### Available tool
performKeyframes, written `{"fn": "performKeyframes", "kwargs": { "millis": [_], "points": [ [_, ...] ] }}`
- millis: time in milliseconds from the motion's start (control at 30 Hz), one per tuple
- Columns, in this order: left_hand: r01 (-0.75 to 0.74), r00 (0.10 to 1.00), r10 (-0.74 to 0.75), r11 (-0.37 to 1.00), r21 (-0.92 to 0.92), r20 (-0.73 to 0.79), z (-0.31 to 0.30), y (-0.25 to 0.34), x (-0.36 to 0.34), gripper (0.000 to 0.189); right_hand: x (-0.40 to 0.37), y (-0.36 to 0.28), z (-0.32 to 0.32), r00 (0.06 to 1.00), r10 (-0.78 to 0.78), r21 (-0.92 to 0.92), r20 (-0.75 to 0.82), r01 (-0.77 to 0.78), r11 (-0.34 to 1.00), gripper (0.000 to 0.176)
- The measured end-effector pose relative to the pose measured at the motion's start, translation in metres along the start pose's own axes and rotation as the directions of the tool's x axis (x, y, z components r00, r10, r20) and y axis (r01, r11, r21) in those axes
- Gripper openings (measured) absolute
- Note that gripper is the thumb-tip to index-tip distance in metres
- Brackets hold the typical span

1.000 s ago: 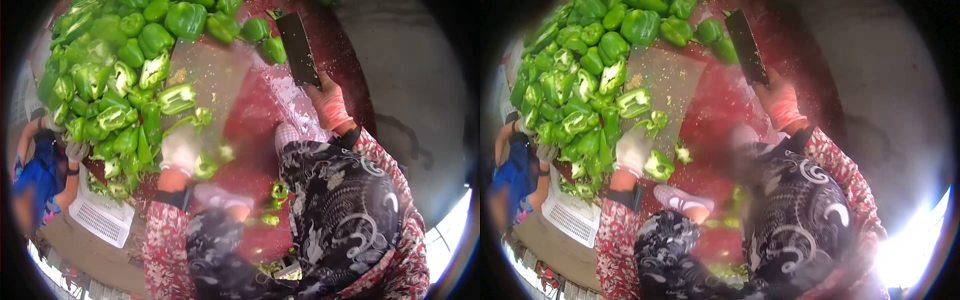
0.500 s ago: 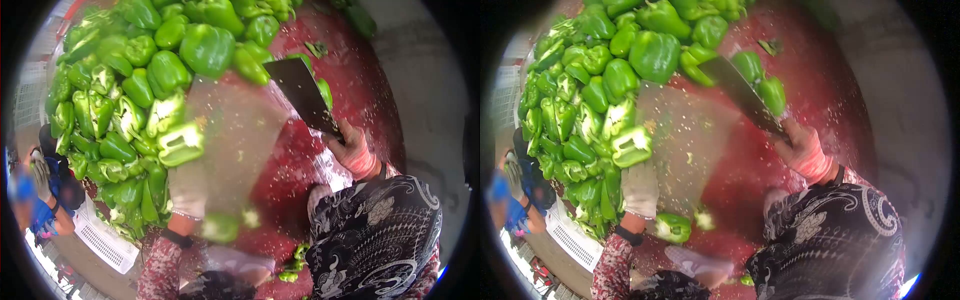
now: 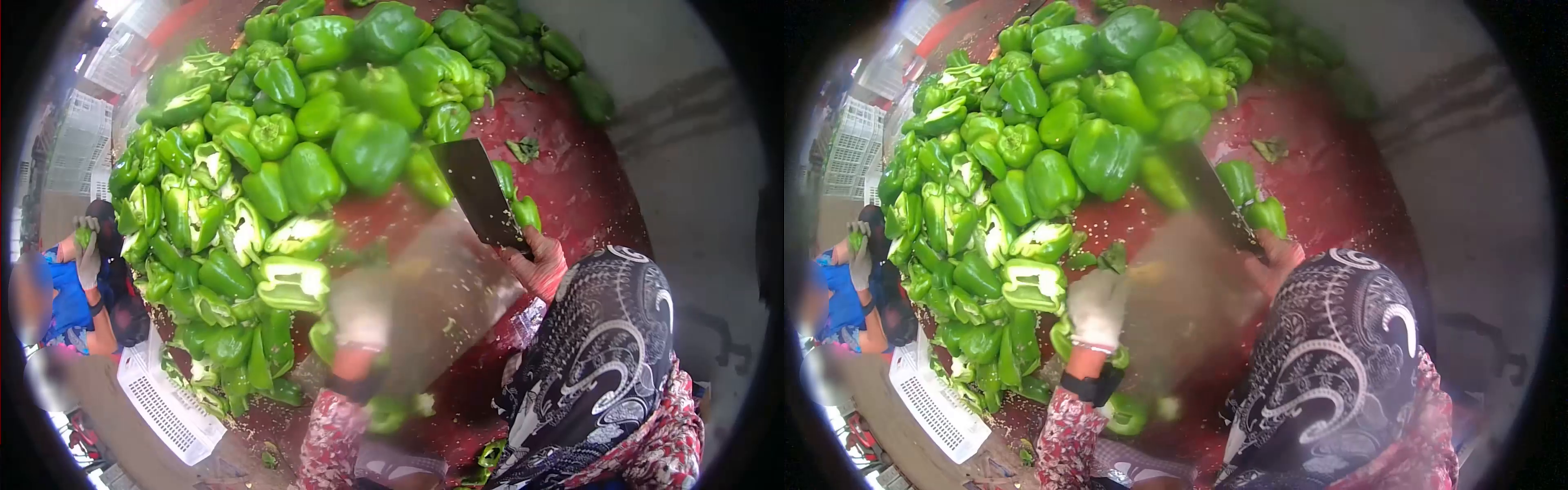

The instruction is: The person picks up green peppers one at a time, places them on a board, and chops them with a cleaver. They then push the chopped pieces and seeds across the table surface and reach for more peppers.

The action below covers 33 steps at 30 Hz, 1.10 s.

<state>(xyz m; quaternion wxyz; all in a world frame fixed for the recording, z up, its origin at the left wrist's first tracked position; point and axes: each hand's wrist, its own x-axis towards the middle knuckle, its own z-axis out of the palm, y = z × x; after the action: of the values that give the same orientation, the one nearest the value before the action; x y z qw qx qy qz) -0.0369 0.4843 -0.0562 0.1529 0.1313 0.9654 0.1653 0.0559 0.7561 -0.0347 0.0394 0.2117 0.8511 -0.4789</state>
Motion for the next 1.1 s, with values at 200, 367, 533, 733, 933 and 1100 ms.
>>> {"fn": "performKeyframes", "kwargs": {
  "millis": [200, 367, 533, 733, 933, 1100],
  "points": [
    [-0.518, 0.841, 0.541, 0.803, 0.294, 0.004, 0.011, 0.066, 0.050, 0.022, 0.001, 0.018, -0.033, 0.976, 0.196, -0.088, -0.098, -0.204, 0.975, 0.027],
    [-0.473, 0.870, 0.472, 0.881, 0.024, -0.143, -0.023, 0.083, 0.089, 0.034, -0.011, 0.061, -0.068, 0.847, 0.277, 0.191, -0.454, -0.211, 0.959, 0.023],
    [-0.614, 0.782, 0.530, 0.745, 0.261, 0.329, -0.049, 0.052, 0.011, 0.059, -0.016, 0.089, -0.106, 0.691, 0.360, 0.430, -0.626, -0.078, 0.899, 0.020],
    [-0.222, 0.942, 0.139, 0.940, 0.258, 0.306, -0.073, 0.053, -0.006, 0.045, 0.003, 0.072, -0.103, 0.793, 0.205, 0.206, -0.573, -0.102, 0.973, 0.025],
    [0.217, 0.976, -0.217, 0.976, -0.024, -0.024, -0.025, 0.138, 0.103, 0.060, 0.018, 0.091, -0.078, 0.813, 0.209, 0.000, -0.544, -0.250, 0.968, 0.030],
    [0.362, 0.930, -0.356, 0.931, 0.053, -0.096, 0.006, 0.176, 0.134, 0.078, 0.013, 0.100, -0.077, 0.824, 0.224, 0.151, -0.521, -0.169, 0.974, 0.027]
  ]
}}
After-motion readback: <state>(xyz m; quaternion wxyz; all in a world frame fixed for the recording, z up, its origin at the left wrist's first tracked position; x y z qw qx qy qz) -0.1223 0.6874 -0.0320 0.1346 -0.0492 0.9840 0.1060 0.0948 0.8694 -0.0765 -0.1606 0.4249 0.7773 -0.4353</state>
